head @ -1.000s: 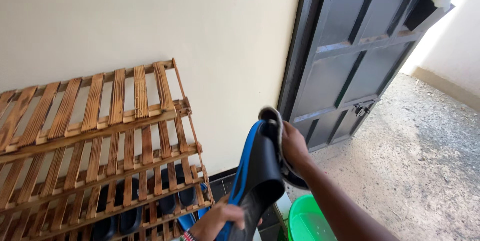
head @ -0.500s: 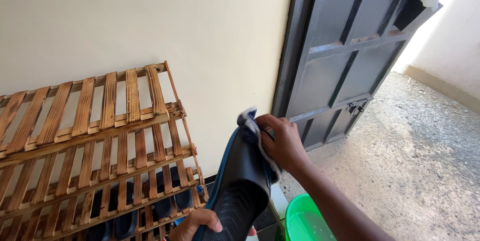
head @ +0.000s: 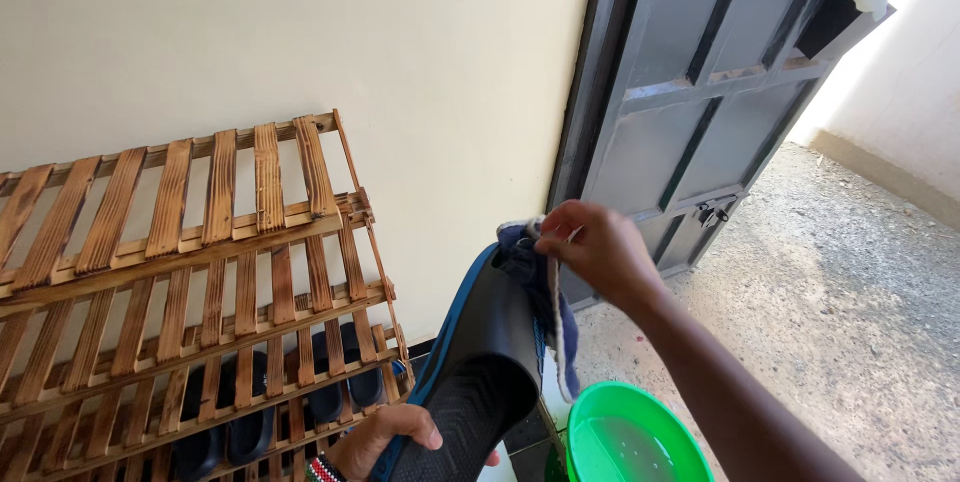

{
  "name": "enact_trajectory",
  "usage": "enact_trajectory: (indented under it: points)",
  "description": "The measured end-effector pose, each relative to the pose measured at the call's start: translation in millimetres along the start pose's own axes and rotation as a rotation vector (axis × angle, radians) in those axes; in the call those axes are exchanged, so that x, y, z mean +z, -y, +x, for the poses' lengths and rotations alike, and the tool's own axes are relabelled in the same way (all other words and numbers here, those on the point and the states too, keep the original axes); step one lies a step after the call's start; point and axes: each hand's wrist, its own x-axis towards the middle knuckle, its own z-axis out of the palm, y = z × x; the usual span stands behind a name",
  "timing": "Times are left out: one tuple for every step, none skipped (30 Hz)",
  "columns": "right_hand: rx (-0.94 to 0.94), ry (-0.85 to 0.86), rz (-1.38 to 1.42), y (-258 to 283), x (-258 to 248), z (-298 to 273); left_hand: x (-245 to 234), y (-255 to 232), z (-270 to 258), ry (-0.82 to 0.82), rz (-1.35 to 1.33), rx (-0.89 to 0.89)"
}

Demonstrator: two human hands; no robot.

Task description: The person selects a pair of black slides from a wooden shoe rack, then uses a cloth to wipe them after dipping the cloth in a green basin of water. The person scrubs the slides thoroughly and places them back on the rack.

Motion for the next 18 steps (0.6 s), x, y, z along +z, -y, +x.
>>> enact_trajectory:
  points:
    - [-0.024, -0.111, 0.116, -1, -1, 1, -1, -1, 1, 0.003, -0.028, -0.038]
    - [-0.032, -0.010, 0.201, -3, 2, 1, -2, 0, 2, 0.007, -0.057, -0.076]
    - [-0.032, 0.091, 0.288, -7, 9, 1, -2, -1, 1, 0.012, -0.089, -0.118]
    - [-0.032, 0.192, 0.375, -11, 15, 1, -3, -1, 0, 0.064, -0.164, -0.110]
    - [-0.006, 0.244, 0.463, -16, 17, 3, -6, 2, 0, 0.113, -0.236, -0.098]
    - [0.021, 0.297, 0.551, -20, 18, 4, -7, 5, -2, 0.162, -0.309, -0.086]
    - [0.050, 0.349, 0.641, -23, 21, 5, -7, 9, -3, 0.128, -0.159, -0.076]
    - [0.106, 0.368, 0.625, -24, 25, 6, -6, 14, -3, 0.093, -0.008, -0.067]
    - [0.162, 0.385, 0.608, -22, 29, 6, -5, 16, -1, 0.060, 0.142, -0.058]
    - [0.218, 0.401, 0.590, -19, 30, 5, -5, 11, 2, -0.004, -0.270, -0.469]
    - [0.254, 0.369, 0.433, -14, 30, 2, -9, 2, 10, -0.074, -0.686, -0.871]
    - [0.287, 0.335, 0.276, -8, 31, -1, -11, -9, 21, -0.147, -1.110, -1.265]
    - [0.319, 0.298, 0.120, -3, 30, -3, -9, -18, 33, -0.140, -1.088, -1.311]
    - [0.194, 0.190, 0.201, 0, 28, -1, -5, -26, 46, -0.134, -1.065, -1.357]
    - [0.072, 0.077, 0.277, 1, 27, 4, -2, -33, 56, -0.125, -1.043, -1.401]
    - [-0.048, -0.041, 0.351, -2, 24, 7, -1, -39, 63, -0.126, -1.109, -1.385]
    - [-0.106, -0.058, 0.236, -10, 16, 6, -2, -46, 67, -0.136, -1.173, -1.361]
    - [-0.165, -0.073, 0.119, -20, 4, 1, -3, -51, 70, -0.145, -1.237, -1.336]
